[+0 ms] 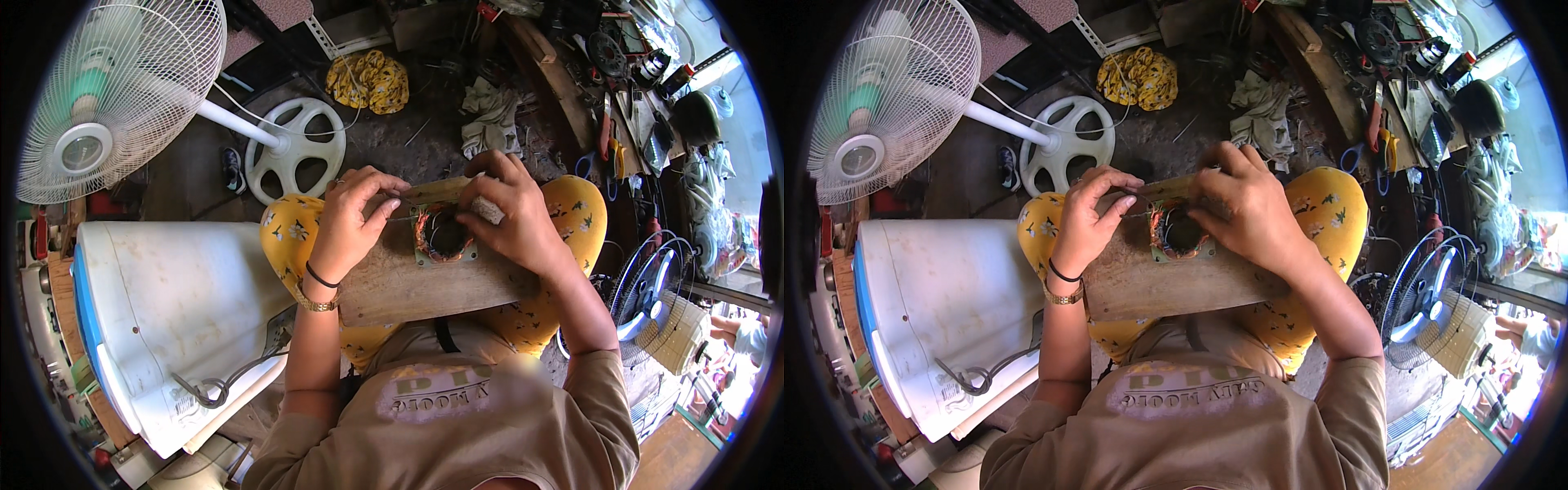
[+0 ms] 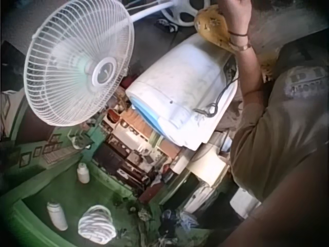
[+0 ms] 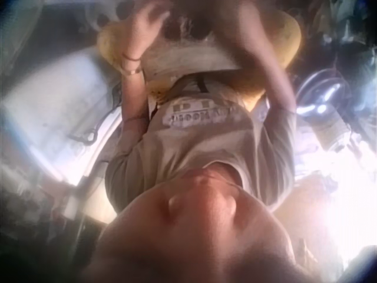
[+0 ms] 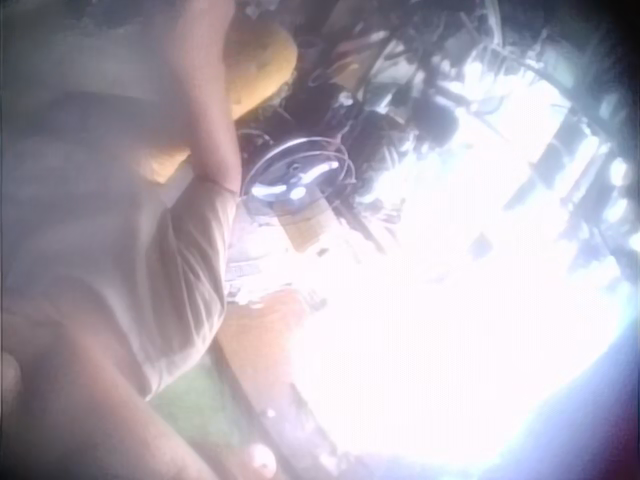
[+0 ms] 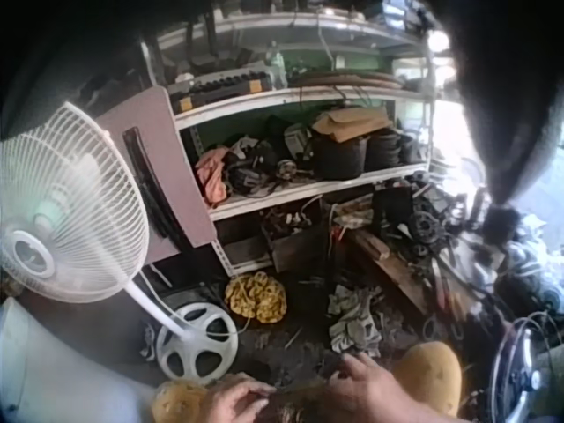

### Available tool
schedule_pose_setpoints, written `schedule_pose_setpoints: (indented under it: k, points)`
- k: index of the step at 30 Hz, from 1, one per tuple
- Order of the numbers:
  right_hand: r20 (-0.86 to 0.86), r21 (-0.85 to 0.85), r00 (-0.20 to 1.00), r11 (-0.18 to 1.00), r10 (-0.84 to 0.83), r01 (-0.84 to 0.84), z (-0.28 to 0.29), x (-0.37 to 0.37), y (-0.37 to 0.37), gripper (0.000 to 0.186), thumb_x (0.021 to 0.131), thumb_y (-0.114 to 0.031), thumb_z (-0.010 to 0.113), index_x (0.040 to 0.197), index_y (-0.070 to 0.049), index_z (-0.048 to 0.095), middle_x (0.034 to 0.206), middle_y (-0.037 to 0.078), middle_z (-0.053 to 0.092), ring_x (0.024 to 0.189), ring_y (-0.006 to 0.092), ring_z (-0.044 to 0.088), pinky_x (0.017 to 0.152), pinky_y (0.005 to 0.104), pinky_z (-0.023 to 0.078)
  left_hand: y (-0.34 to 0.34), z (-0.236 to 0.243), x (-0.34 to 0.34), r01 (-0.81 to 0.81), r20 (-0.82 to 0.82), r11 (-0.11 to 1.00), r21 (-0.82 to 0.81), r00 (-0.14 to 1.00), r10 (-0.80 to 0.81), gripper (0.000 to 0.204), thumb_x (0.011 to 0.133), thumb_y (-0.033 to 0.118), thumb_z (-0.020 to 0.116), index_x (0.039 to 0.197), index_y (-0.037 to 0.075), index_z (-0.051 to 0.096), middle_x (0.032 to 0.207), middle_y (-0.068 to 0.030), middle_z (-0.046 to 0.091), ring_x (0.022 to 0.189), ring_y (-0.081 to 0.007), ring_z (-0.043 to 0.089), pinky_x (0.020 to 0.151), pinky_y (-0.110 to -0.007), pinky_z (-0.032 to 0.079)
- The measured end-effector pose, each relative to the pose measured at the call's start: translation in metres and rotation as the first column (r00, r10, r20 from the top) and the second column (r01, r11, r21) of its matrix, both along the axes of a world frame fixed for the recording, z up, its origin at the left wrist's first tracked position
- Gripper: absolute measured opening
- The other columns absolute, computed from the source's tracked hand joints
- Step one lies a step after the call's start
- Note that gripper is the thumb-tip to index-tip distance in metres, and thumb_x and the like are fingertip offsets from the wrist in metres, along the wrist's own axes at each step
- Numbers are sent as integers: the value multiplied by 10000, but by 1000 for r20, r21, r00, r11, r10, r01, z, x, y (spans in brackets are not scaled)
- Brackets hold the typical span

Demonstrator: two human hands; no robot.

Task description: The person repairs a stator by hand. They use a file to scrape the ends of copper wires, measure them with a multimeter, and then twist the wires together and apply a small piece of paper.

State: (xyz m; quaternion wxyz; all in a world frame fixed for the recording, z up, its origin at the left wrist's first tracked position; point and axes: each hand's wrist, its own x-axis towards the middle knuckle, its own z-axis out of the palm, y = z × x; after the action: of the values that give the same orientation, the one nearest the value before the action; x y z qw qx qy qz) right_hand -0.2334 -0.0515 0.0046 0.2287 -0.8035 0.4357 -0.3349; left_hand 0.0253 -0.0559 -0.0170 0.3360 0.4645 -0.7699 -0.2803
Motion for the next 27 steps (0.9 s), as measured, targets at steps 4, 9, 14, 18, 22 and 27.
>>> schedule_pose_setpoints:
  k: [4, 9, 14, 18, 22, 27]
  points:
    - [-175, -141, 985, 989, 13, -38, 6, 8, 11, 169, 661, -174, 826, 804, -145, 740, 1191, 69, 611, 1105, 343, 546, 854, 447, 483, 4, 8, -2, -27, 46, 997, -69, 998, 30, 182, 793, -61, 619, 948, 14, 678, 1022, -112, 660, 989, -291, 637, 911, -375, 484]
    - [-334, -185, 938, 982, -95, 33, 10, 20, 17, 183, 650, -214, 825, 807, -157, 750, 1229, 57, 614, 1191, 344, 510, 912, 468, 436, 10, 7, -2, -55, 10, 996, -73, 998, 56, 198, 767, -64, 590, 933, 11, 667, 1067, -126, 651, 1017, -303, 627, 925, -378, 483]
    - [-385, -215, 912, 975, -140, 59, 6, 33, 17, 180, 672, -204, 810, 838, -162, 754, 1270, 58, 600, 1230, 358, 490, 953, 537, 406, 13, 8, -2, -68, -41, 997, -48, 997, 66, 198, 766, -65, 582, 931, 7, 665, 1068, -128, 651, 1028, -297, 630, 936, -376, 484]
    - [-362, -241, 923, 969, -133, 45, 2, 33, 17, 179, 671, -196, 809, 838, -163, 751, 1263, 66, 606, 1226, 358, 496, 970, 558, 397, 16, 9, 0, -73, -41, 996, -55, 997, 71, 205, 766, -71, 571, 931, 6, 667, 1070, -129, 648, 1037, -292, 632, 947, -374, 482]
    - [-188, -116, 980, 992, -63, 41, 4, 26, 16, 195, 677, -175, 802, 856, -132, 737, 1235, 79, 619, 1160, 350, 516, 972, 510, 416, 19, 11, 0, -90, -86, 995, -33, 993, 86, 210, 764, -69, 569, 931, 10, 669, 1072, -129, 644, 1034, -291, 632, 947, -373, 482]
    - [-18, 35, 997, 996, -77, 78, -4, 10, 7, 248, 698, -141, 786, 924, -81, 707, 1201, 95, 627, 1058, 350, 529, 927, 448, 440, 20, 7, 0, -45, -92, 998, -47, 995, 40, 184, 758, 6, 616, 935, 15, 667, 1080, -130, 638, 1034, -296, 623, 949, -380, 477]
